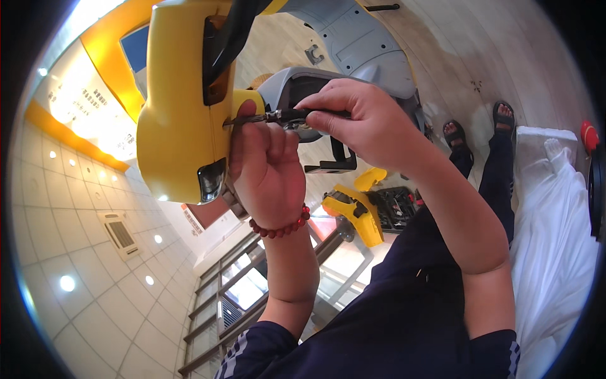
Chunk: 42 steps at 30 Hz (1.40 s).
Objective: Repairing the handlebar controls of a yellow electric scooter using a screwdriver.
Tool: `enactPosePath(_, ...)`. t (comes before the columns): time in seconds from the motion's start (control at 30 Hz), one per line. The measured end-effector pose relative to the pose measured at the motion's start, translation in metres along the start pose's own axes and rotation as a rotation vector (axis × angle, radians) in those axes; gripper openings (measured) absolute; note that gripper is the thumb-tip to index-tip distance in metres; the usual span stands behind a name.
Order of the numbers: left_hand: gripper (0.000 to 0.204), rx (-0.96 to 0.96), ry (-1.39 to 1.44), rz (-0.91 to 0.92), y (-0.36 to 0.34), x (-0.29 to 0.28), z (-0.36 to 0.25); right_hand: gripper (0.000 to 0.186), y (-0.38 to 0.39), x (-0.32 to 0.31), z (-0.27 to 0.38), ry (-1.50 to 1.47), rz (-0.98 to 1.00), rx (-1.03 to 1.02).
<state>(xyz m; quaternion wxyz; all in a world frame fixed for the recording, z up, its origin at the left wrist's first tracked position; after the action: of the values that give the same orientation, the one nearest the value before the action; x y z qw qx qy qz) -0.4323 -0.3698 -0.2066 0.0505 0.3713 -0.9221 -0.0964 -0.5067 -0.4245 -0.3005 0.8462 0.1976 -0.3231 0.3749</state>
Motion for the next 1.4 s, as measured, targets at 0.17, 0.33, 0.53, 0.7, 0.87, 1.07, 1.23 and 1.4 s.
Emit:
enactPosePath(0.17, 0.03, 0.042, -0.077, -0.055, 0.001, 0.0, -0.005, 0.018, -0.001, 0.009, -0.002, -0.087, 0.118, 0.128)
enactPosePath(0.33, 0.028, 0.057, -0.051, -0.053, 0.001, -0.003, -0.005, 0.018, 0.006, 0.015, -0.016, -0.277, 0.117, 0.277)
enactPosePath(0.53, 0.024, 0.031, 0.018, -0.084, -0.003, -0.006, -0.001, 0.02, 0.015, 0.013, -0.024, -0.417, 0.039, 0.223)
enactPosePath(0.7, 0.022, 0.023, 0.052, -0.097, -0.003, -0.008, -0.001, 0.024, 0.023, 0.014, -0.029, -0.62, 0.081, 0.175)
enactPosePath(0.87, 0.021, -0.005, 0.05, -0.01, -0.005, -0.001, -0.001, 0.022, 0.018, 0.014, -0.039, -0.732, 0.084, 0.29)
enactPosePath(1.07, 0.022, 0.1, -0.079, -0.143, -0.001, 0.003, -0.005, 0.021, 0.021, 0.025, -0.042, -0.95, 0.146, 0.435)
enactPosePath(1.23, 0.023, 0.078, -0.025, -0.101, -0.006, -0.006, -0.007, 0.02, 0.024, -0.008, -0.018, -0.537, -0.092, -0.03)
enactPosePath(1.4, 0.023, 0.093, -0.004, -0.101, -0.003, -0.004, -0.009, 0.018, 0.029, 0.005, -0.03, -0.645, 0.106, 0.171)
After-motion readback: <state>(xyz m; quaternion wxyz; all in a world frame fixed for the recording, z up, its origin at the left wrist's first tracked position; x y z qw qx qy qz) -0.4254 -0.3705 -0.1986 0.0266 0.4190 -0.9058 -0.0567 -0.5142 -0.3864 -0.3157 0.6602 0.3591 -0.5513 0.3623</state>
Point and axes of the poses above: each hand's wrist, its own y-axis away from the middle knuckle, its own x-axis out of the palm, z = x × y, the point moved 10 cm from there along -y, towards the middle knuckle, and after that the axes turned 3 degrees about y, right-handed, at the moved point
